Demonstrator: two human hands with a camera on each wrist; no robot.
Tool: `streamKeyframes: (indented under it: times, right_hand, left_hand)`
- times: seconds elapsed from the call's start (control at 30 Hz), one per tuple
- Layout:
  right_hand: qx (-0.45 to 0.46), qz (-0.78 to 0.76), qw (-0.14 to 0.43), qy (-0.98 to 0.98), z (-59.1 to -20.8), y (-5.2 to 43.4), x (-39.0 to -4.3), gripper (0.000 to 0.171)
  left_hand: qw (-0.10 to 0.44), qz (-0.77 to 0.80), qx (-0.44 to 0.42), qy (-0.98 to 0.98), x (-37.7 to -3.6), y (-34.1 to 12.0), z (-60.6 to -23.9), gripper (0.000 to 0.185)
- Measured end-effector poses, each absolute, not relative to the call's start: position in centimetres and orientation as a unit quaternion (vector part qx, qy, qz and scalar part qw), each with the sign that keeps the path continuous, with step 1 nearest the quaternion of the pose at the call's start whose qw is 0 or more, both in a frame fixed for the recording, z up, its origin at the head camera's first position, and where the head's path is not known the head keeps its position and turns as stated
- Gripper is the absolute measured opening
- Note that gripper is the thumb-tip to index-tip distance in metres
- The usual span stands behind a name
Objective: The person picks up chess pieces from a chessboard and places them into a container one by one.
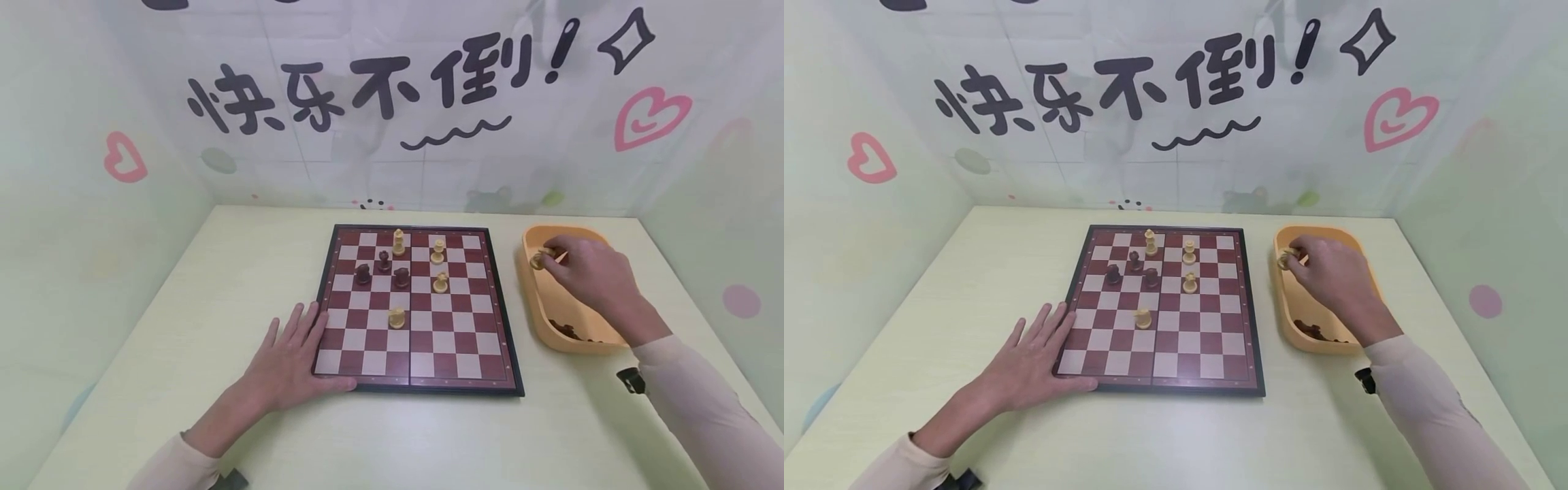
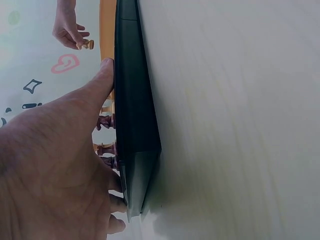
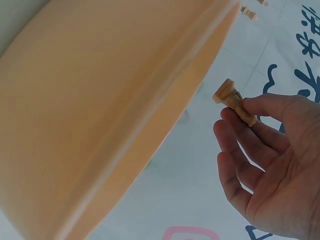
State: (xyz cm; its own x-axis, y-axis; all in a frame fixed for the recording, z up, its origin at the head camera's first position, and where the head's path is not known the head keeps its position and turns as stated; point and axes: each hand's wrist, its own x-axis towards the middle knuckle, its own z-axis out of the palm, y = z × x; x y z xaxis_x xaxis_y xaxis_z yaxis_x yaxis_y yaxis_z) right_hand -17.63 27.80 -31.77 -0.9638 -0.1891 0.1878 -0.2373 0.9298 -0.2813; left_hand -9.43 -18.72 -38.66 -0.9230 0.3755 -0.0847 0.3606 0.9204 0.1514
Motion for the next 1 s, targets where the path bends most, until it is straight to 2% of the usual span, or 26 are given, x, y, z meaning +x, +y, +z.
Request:
streamKeyframes:
  times: [0.3,0.47,1.0]
  right_hand:
    - [0.097,0.144,0.063,-0.983,-32.5,29.4,-17.0,0.028]
    - [0.089,0.139,0.074,-0.983,-32.6,29.9,-16.9,0.028]
    - [0.102,0.142,0.073,-0.982,-32.5,28.8,-17.3,0.024]
  left_hand:
    - [0.056,0.069,0.190,0.978,-9.3,-18.6,-38.5,0.126]
    - [0.055,0.070,0.190,0.978,-9.3,-18.6,-38.5,0.126]
    - [0.057,0.071,0.188,0.978,-9.3,-18.6,-38.5,0.127]
